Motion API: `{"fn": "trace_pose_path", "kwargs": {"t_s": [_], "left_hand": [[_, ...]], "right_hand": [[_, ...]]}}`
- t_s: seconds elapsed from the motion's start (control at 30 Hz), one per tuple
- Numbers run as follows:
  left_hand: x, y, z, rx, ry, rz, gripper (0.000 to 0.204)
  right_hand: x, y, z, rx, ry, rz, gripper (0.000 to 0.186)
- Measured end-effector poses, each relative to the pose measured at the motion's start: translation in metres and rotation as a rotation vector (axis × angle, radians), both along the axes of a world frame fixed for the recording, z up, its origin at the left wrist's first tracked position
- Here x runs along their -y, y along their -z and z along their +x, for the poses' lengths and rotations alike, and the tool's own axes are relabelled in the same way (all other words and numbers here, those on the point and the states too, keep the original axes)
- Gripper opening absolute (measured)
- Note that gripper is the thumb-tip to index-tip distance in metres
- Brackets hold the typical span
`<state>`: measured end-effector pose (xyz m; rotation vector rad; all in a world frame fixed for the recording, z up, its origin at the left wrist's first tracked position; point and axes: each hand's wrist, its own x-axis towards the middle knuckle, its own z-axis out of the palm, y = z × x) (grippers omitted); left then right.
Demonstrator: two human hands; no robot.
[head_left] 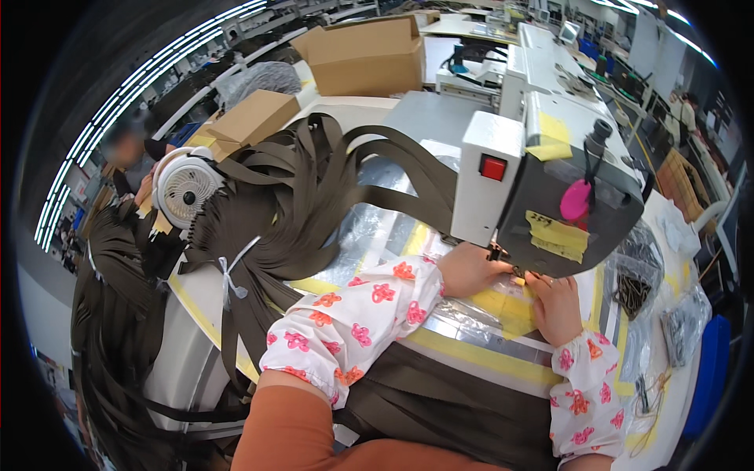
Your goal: Sewing and assembling textile straps using an industrial sewing machine.
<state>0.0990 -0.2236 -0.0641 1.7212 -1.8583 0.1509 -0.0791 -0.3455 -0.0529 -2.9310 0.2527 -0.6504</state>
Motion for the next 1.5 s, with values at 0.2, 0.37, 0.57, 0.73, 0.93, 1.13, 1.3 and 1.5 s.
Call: {"fn": "trace_pose_path", "kwargs": {"t_s": [0.2,0.37,0.57,0.73,0.93,1.13,1.3,1.5], "left_hand": [[0.0,0.003,-0.003,-0.074,0.012,0.116,0.019],[-0.011,-0.004,-0.009,0.118,0.133,0.206,0.016],[-0.008,-0.006,-0.007,0.323,0.265,0.149,0.015],[-0.008,-0.003,-0.008,0.285,0.184,0.216,0.013],[-0.007,-0.004,-0.006,0.165,0.195,0.128,0.009],[-0.003,0.01,-0.001,0.002,0.186,0.018,0.009],[0.001,0.005,0.003,0.051,0.067,0.052,0.015],[0.0,0.006,0.008,0.081,-0.048,0.172,0.027]], "right_hand": [[0.003,0.006,-0.001,-0.042,0.025,0.098,0.031],[-0.007,0.0,-0.007,-0.014,-0.038,0.061,0.024],[-0.013,0.0,-0.006,-0.068,-0.016,-0.019,0.018],[-0.013,0.001,-0.007,-0.048,-0.016,-0.078,0.019],[-0.013,-0.011,-0.003,-0.141,0.0,-0.017,0.021],[-0.007,-0.002,-0.005,-0.101,-0.051,0.047,0.024],[0.001,-0.008,0.001,-0.085,-0.065,0.097,0.028],[0.002,-0.011,0.007,-0.194,0.012,0.137,0.029]]}}
